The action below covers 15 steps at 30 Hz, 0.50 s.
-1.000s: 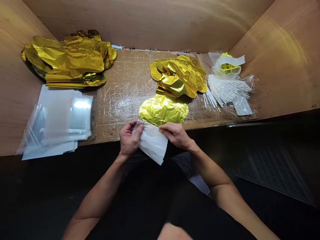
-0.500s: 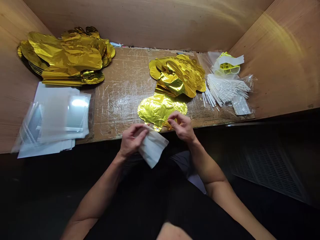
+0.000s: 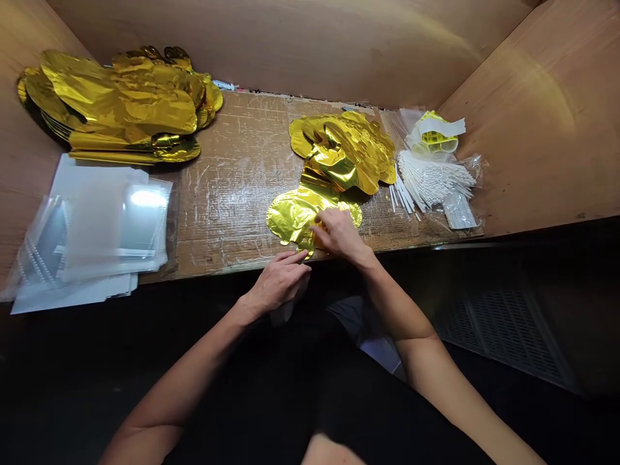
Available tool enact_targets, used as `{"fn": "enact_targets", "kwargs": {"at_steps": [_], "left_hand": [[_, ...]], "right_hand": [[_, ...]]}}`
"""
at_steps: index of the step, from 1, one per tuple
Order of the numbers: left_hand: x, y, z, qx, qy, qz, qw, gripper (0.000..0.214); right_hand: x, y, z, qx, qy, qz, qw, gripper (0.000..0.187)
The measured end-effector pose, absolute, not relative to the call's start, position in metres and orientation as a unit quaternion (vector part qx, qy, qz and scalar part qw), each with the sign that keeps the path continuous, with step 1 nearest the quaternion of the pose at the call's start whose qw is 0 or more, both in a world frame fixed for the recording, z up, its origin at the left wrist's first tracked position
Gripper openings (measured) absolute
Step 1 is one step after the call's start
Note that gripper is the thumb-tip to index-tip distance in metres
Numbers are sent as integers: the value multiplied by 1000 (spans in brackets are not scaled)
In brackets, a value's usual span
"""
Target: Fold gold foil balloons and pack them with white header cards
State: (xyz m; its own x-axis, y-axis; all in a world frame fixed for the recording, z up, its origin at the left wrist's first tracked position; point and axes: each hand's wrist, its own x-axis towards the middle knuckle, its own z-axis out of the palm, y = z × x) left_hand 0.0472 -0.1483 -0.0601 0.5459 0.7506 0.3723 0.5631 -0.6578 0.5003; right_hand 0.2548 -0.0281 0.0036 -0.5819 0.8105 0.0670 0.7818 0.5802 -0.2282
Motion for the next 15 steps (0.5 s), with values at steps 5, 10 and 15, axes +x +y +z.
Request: {"fn": "enact_targets", "kwargs": {"at_steps": [5, 10, 15], "left_hand": [[45, -149, -63, 853, 361, 322, 194, 32], [47, -149, -60, 850, 374, 313, 199, 30], [48, -148, -54, 849, 383, 311, 187, 27]], "right_hand": [[264, -22, -12, -366, -912, 163, 88, 25], [266, -5, -5, -376, -876, 283, 107, 36], [264, 13, 13, -377, -849, 354, 110, 41]]}}
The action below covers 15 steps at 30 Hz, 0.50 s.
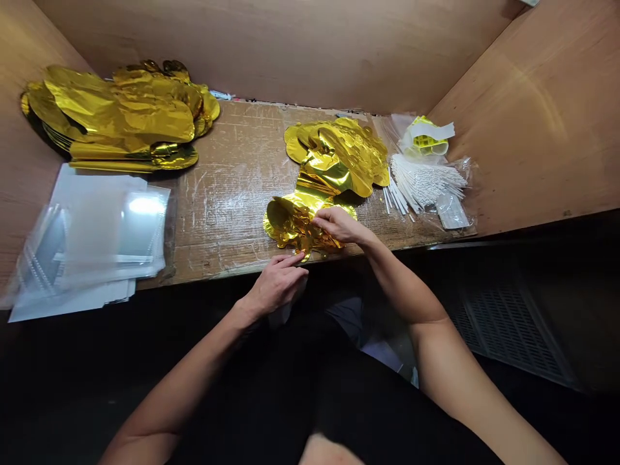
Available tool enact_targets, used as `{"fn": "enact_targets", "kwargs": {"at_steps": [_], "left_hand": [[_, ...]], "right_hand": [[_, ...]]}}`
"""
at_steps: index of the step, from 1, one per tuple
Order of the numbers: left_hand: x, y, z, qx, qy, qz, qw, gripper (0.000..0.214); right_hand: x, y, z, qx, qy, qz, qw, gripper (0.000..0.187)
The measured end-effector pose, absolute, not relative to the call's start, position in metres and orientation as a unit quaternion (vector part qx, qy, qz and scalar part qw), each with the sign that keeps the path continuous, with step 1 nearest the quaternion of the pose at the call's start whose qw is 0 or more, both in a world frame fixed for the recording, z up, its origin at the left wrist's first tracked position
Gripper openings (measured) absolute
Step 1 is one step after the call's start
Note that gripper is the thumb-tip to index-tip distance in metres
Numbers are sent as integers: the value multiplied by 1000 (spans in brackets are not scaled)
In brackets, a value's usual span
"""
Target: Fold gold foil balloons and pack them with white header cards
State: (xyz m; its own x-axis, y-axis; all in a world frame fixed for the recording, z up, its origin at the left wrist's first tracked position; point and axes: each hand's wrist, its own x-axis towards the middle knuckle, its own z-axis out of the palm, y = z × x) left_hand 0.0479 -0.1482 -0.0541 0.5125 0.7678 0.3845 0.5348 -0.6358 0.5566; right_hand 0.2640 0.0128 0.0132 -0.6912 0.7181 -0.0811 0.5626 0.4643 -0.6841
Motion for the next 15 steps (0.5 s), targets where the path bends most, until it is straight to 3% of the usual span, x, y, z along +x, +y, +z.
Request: {"fn": "enact_targets", "kwargs": {"at_steps": [3, 5, 8, 11, 14, 15], "left_hand": [[48, -146, -53, 851, 382, 306, 188, 29], [48, -145, -52, 847, 382, 309, 201, 29], [46, -145, -48, 802, 389, 362, 274, 23], [43, -148, -44, 667, 451, 460, 375, 19], [41, -149, -43, 543, 530, 523, 388, 26], [41, -150, -43, 523, 545, 534, 380, 28]], "right_hand": [[271, 45, 31, -397, -855, 320, 92, 39], [288, 80, 51, -505, -818, 255, 101, 35], [325, 127, 84, -674, -708, 114, 176, 27], [338, 125, 98, -682, -676, 25, 278, 17], [309, 62, 77, -568, -765, 107, 286, 18], [294, 33, 66, -485, -810, 216, 248, 19]]}}
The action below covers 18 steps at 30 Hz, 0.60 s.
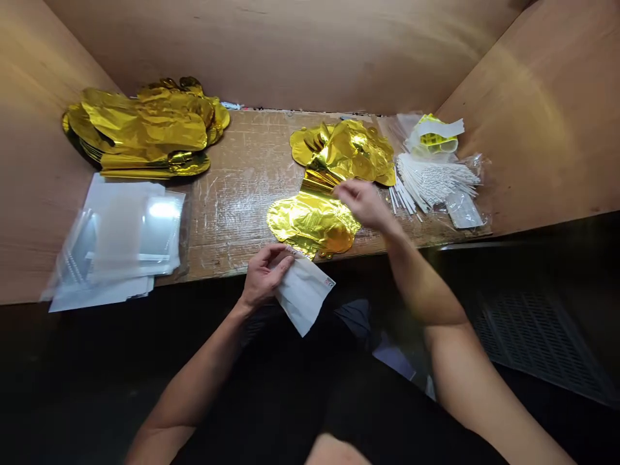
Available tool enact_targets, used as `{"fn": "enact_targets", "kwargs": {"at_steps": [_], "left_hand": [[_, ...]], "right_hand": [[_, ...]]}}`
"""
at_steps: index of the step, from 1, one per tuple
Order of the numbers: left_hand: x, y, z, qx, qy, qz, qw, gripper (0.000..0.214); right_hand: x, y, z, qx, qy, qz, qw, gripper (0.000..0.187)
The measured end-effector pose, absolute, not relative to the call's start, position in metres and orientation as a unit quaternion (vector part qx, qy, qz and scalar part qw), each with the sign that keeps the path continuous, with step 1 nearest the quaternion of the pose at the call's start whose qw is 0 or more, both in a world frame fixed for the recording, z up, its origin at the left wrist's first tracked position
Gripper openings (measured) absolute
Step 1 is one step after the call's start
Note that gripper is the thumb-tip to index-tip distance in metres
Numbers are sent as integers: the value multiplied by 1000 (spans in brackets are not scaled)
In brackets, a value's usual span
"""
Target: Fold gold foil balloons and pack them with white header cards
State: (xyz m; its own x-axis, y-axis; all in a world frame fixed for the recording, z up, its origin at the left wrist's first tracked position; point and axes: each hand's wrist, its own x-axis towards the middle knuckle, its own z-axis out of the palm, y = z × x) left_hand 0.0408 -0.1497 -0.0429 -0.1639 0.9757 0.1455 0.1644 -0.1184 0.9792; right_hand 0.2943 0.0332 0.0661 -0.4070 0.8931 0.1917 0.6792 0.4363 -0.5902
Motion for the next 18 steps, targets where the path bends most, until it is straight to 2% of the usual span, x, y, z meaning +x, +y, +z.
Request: {"fn": "enact_targets", "kwargs": {"at_steps": [2, 5, 10, 18], "left_hand": [[42, -150, -42, 509, 556, 545, 367, 30], [45, -150, -39, 515, 549, 549, 364, 30], [50, -152, -34, 511, 531, 551, 392, 28], [57, -154, -29, 494, 543, 561, 383, 30]], "right_hand": [[266, -22, 44, -349, -835, 366, 216, 16], [239, -73, 24, -307, -814, 413, 268, 11], [231, -86, 14, -354, -789, 365, 345, 9], [225, -106, 1, -374, -823, 210, 373, 17]]}}
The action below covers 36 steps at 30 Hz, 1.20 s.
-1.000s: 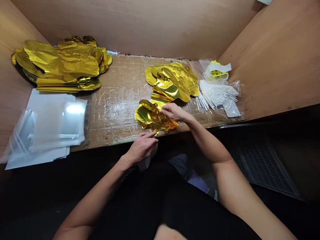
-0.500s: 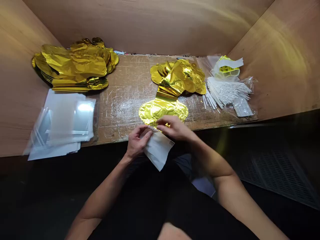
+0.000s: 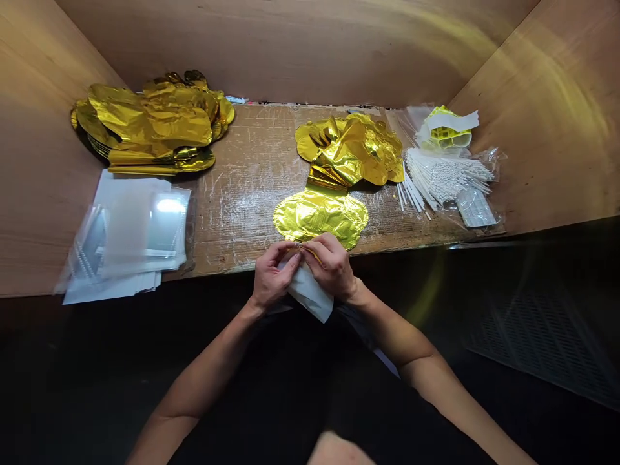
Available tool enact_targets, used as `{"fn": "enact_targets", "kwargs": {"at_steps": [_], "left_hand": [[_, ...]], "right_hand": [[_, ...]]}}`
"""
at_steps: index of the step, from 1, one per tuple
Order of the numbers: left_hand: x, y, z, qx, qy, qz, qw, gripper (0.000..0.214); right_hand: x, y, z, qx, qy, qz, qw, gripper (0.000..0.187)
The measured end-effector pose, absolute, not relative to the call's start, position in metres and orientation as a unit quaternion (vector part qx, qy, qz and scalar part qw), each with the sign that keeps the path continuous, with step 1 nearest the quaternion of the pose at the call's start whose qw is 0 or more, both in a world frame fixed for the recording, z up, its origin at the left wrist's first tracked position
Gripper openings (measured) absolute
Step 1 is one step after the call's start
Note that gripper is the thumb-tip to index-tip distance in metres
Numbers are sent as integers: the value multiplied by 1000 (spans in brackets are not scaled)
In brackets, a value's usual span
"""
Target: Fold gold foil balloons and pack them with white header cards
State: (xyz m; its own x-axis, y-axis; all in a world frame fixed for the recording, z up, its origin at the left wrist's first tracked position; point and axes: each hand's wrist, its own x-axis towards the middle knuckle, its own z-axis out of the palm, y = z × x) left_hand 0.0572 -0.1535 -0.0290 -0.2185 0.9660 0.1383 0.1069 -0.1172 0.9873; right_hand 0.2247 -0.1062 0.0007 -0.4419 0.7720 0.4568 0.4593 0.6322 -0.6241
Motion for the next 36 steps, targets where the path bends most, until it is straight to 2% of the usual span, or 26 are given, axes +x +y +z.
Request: {"fn": "enact_targets", "kwargs": {"at_steps": [5, 12, 15, 18, 21, 24, 28, 31, 36], "left_hand": [[56, -157, -28, 495, 548, 559, 377, 29], [60, -161, -27, 510, 547, 561, 356, 27], [60, -162, -29, 515, 569, 553, 323, 26], [57, -162, -32, 566, 564, 523, 295, 24], [54, -160, -38, 701, 493, 453, 245, 20], [56, -156, -46, 795, 444, 377, 168, 27], [60, -155, -53, 836, 438, 307, 123, 33], [61, -155, -55, 844, 432, 298, 112, 33], [59, -155, -58, 842, 414, 334, 91, 34]], "right_hand": [[227, -111, -1, -366, -826, 185, 387, 21], [221, -119, -4, -389, -816, 167, 394, 12], [223, -118, 0, -400, -795, 222, 398, 8], [236, -98, 9, -444, -737, 319, 397, 12], [249, -69, 13, -503, -701, 375, 340, 12], [247, -54, 9, -519, -735, 366, 239, 12], [234, -60, 3, -547, -809, 185, 109, 17], [237, -61, 2, -570, -813, 66, 97, 18], [251, -46, -1, -457, -877, 124, 78, 22]]}}
